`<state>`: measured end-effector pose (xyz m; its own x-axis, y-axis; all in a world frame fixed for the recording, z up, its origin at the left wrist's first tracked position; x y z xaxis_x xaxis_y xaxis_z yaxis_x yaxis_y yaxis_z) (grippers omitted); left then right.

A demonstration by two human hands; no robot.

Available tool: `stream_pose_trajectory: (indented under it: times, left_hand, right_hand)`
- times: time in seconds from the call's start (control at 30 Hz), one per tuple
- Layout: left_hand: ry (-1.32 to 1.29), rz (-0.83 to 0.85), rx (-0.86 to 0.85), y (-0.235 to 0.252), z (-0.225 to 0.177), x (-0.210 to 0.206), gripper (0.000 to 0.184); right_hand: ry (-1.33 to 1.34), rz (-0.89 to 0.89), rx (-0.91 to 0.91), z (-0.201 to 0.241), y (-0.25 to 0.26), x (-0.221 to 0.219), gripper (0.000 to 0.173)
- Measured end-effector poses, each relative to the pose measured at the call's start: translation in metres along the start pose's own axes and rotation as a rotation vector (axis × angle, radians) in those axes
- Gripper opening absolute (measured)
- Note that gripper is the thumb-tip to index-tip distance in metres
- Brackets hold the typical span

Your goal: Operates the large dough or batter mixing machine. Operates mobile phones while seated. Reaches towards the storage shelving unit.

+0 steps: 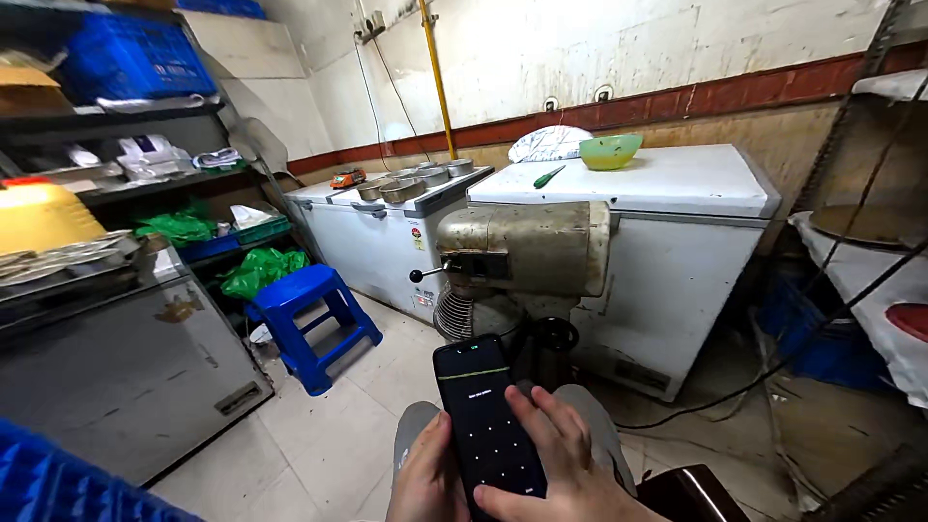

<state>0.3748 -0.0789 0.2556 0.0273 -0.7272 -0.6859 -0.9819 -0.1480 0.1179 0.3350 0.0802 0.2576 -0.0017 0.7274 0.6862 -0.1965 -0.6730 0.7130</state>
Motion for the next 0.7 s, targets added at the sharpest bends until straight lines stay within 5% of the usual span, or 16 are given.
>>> stream_pose_trajectory:
  times: [0.2, 0.4, 0.57, 0.7]
  left_hand:
    - [-0.009, 0.014, -0.039, -0.004, -0.010, -0.003, 0.044]
    - [-0.026, 0.042, -0.057, -0.003, -0.013, -0.002, 0.044]
    - [-0.017, 0.046, -0.060, -0.003, -0.016, -0.001, 0.045]
    - [0.006, 0.019, -0.042, -0.003, -0.015, -0.001, 0.045]
  right_hand:
    - [-0.082, -0.101, -0.056, -0.013, 0.003, 0.006, 0.052]
    - [-0.031, -0.086, 0.010, -0.012, 0.001, 0.004, 0.039]
    - [-0.112, -0.243, -0.117, -0.033, 0.002, 0.020, 0.046]
    - [0.015, -0.189, -0.109, -0.034, 0.002, 0.022, 0.056]
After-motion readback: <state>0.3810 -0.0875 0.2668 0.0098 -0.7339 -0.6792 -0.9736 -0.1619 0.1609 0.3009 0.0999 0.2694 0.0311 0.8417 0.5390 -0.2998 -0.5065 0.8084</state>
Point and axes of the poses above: each hand's wrist, its own y-axis towards the middle knuckle, its own x-axis out of the back of the hand, z = x × y, the point moved 5 cm from there along y, towards the middle knuckle, and after that the axes turned 1 degree about z, right-handed, at the moved point
